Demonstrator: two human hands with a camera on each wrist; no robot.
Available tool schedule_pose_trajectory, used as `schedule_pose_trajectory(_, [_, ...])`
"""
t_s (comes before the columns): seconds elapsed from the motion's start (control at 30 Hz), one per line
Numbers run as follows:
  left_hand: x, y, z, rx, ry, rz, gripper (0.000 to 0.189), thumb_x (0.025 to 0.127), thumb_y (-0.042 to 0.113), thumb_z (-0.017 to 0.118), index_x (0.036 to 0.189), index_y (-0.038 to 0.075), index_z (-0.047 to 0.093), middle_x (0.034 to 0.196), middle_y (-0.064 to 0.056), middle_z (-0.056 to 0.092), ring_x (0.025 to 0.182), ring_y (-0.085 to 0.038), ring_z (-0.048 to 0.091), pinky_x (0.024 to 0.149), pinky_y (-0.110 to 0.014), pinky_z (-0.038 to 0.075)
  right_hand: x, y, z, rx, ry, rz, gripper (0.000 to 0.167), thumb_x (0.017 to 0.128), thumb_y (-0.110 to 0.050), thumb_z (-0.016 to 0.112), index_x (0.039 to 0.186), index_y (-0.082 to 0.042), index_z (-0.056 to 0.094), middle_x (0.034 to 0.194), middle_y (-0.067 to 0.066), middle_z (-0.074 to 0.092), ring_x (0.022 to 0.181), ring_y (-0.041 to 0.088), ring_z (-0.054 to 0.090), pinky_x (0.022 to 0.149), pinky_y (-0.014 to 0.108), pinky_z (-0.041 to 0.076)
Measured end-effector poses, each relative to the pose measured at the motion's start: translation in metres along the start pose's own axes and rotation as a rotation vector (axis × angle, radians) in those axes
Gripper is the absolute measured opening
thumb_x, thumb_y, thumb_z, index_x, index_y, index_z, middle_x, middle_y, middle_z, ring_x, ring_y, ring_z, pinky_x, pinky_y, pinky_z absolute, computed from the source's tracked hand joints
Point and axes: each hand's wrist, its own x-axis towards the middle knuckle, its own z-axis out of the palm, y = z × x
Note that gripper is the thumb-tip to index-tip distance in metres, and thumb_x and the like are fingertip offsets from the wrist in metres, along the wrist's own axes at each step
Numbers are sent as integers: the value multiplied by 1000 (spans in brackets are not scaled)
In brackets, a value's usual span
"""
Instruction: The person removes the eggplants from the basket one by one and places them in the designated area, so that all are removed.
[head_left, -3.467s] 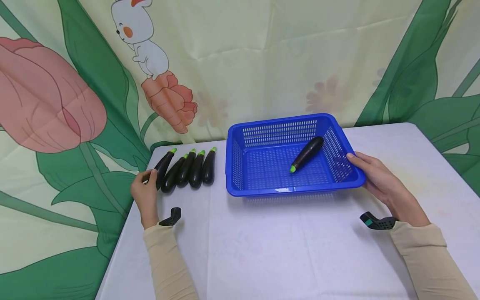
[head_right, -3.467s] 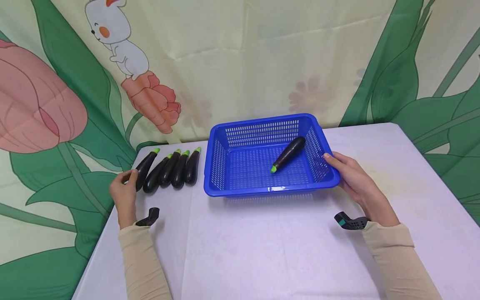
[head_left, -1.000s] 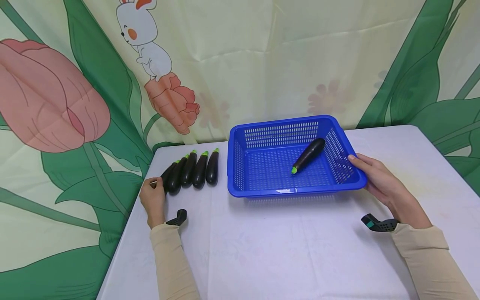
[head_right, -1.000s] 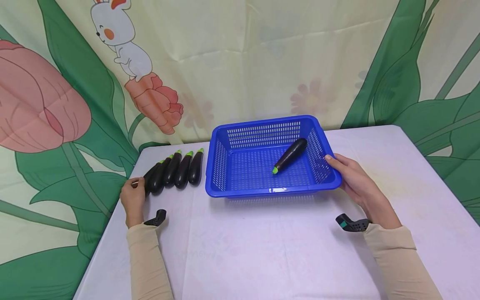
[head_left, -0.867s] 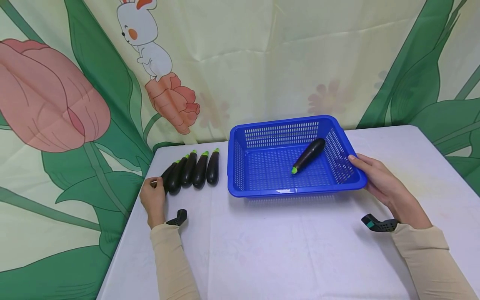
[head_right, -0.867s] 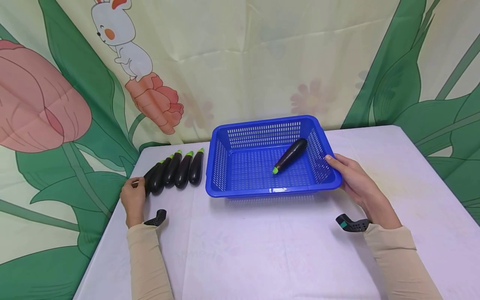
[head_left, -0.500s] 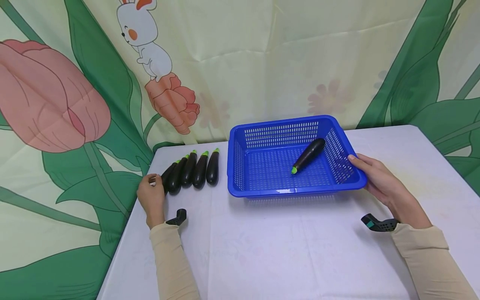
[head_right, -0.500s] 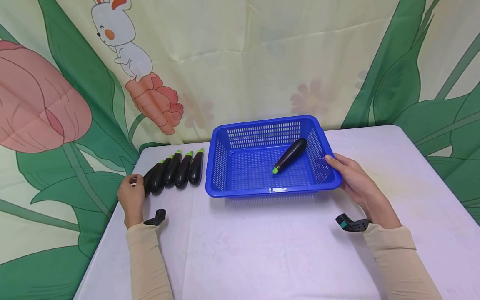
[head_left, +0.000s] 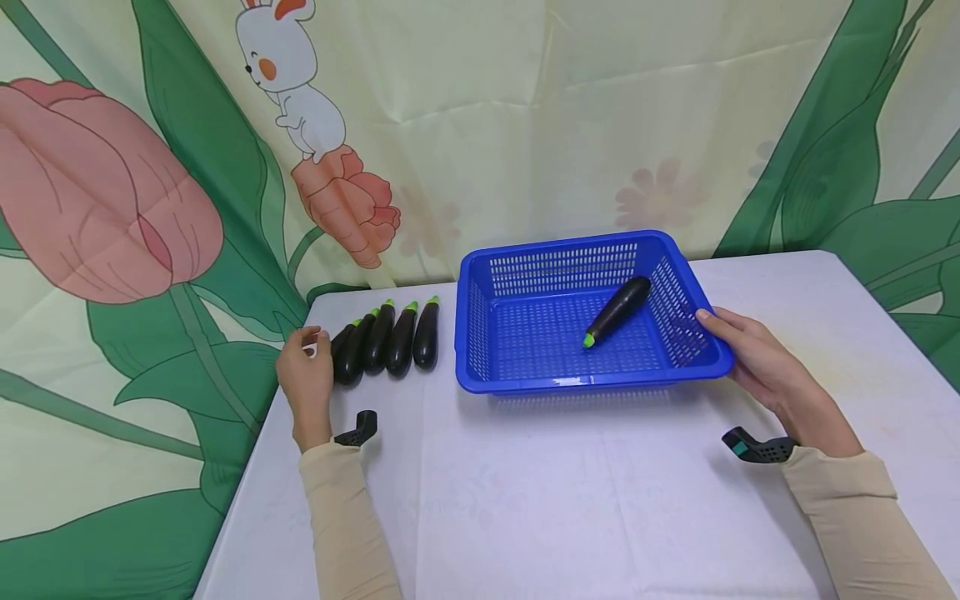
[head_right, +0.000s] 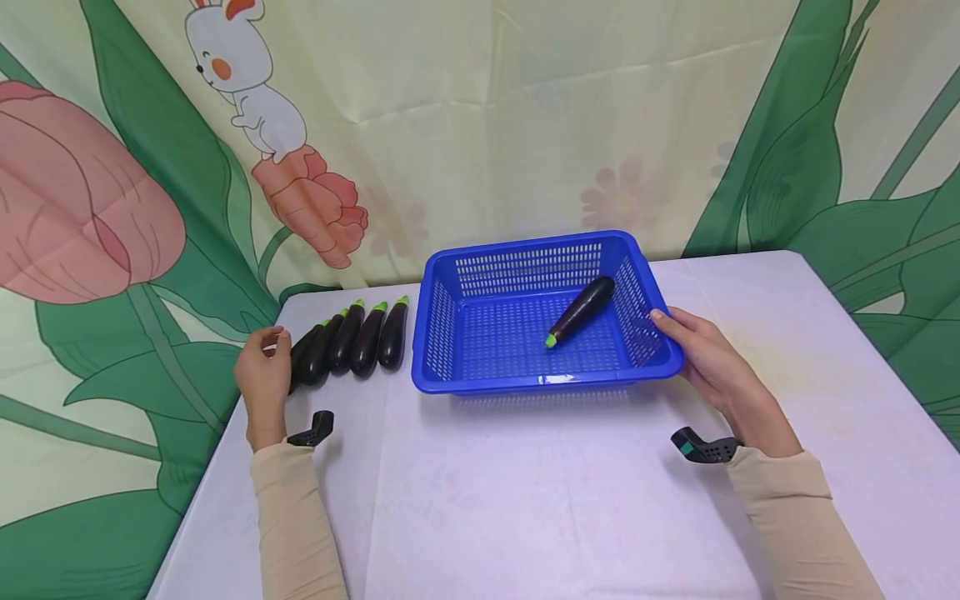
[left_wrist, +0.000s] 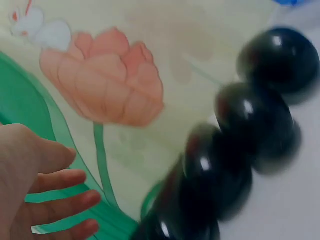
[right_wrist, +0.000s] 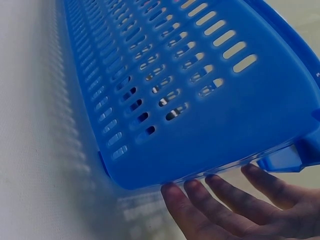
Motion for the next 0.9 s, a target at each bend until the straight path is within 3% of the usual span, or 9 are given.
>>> schedule_pose_trajectory(0.3, [-11,41,2,-74,-81,67,35,108,25,58,135,5,65,133,-19,67,117,-36,60,99,-48,49,-1,0,1,-11,2,-3,88,108,-50,49,168,-9,0,127,-13,50,101,-4,67,84,21,60])
schedule_pose_trajectory(0.6, [-28,82,15,-169,-184,189,31,106,24,61,133,9,67,131,-14,70,114,-33,64,98,-46,51,-1,-1,-1,-2,-2,-1,88,108,-50,49,168,-9,0,123,-15,53,101,-3,68,83,21,60])
schedule_pose_trajectory(0.9, [-48,111,34,-224,-192,299,27,104,19,64,127,7,69,124,-13,72,105,-31,66,94,-46,52,0,1,-1,5,-10,-2,88,108,-50,48,167,-8,-1,121,-17,55,101,-4,68,83,21,60])
